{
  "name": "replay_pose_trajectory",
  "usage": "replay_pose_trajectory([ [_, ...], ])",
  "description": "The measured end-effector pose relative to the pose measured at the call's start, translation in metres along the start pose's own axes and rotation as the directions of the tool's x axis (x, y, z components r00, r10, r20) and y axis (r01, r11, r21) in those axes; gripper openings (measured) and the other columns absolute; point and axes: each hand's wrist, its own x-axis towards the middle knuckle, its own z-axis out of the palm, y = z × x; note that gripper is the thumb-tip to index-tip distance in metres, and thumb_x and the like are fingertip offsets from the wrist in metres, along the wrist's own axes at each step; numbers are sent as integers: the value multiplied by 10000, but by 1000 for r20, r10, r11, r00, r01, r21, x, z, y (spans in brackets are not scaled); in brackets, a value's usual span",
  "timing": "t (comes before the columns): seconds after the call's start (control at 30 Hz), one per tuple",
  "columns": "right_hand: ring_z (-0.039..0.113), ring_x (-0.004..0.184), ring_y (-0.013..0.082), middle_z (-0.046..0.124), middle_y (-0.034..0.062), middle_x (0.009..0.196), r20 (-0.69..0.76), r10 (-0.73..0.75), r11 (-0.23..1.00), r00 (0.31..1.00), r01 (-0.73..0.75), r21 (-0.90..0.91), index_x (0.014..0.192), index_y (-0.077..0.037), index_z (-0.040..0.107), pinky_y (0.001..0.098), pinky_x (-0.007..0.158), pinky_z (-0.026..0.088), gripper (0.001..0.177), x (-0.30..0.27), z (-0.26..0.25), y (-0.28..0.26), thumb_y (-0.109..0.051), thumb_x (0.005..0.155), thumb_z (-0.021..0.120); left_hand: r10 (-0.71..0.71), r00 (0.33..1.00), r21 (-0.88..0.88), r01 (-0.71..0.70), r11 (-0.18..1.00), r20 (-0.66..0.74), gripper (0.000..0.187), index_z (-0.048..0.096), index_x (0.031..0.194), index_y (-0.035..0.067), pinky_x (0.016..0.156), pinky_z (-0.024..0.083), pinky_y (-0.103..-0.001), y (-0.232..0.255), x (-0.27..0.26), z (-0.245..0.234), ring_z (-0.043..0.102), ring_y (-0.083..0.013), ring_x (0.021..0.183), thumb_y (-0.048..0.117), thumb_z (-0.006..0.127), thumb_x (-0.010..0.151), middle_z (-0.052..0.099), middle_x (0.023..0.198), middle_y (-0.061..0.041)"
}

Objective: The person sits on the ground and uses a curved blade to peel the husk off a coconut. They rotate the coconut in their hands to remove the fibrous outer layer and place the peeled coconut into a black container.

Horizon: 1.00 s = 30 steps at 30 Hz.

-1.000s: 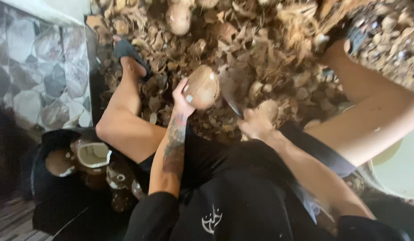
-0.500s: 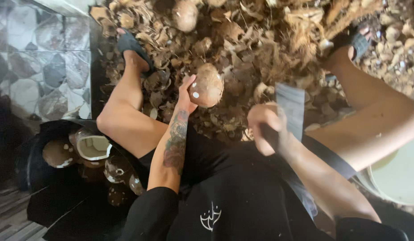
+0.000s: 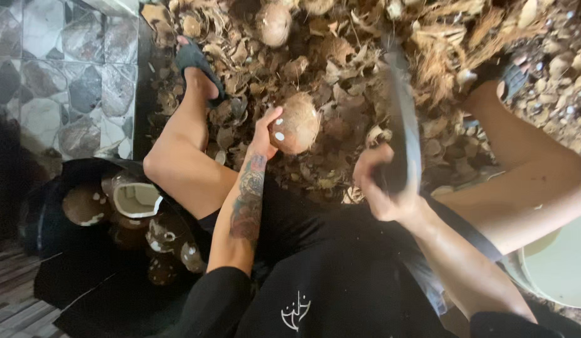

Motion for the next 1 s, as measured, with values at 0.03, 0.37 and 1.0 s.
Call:
replay_pose_trajectory([
  [0.03, 770, 970, 289, 780, 179, 993, 59, -157, 840, 986, 165, -517, 1007, -43, 676, 346, 893, 646, 281, 8, -8, -8, -82, 758, 800, -53, 997, 26, 52, 998, 60, 570, 738, 1218, 44, 957, 593, -528, -2, -1, 0, 724, -399, 1118, 349, 933, 777, 740, 1211, -209],
  [0.37, 523, 592, 317, 509, 155, 665, 412, -147, -393, 899, 329, -859, 827, -120, 529, 474, 570, 452, 67, 35, -36, -4, -102, 773, 564, -29, 1000, 51, 29, 998, 8, 553, 729, 1079, 89, 813, 628, -493, -21, -13, 23, 756, -331, 943, 367, 973, 668, 767, 1034, -163],
  [1.0, 718, 708, 371, 686, 181, 712, 898, 94, -440, 430, 827, -350, 769, -21, 596, 459, 688, 564, 169, 16, -40, 31, -149, 880, 596, 38, 994, -434, 8, 901, 98, 440, 743, 1170, 53, 1053, 581, -555, -14, -32, 42, 724, -376, 1119, 306, 868, 832, 762, 1185, -170],
])
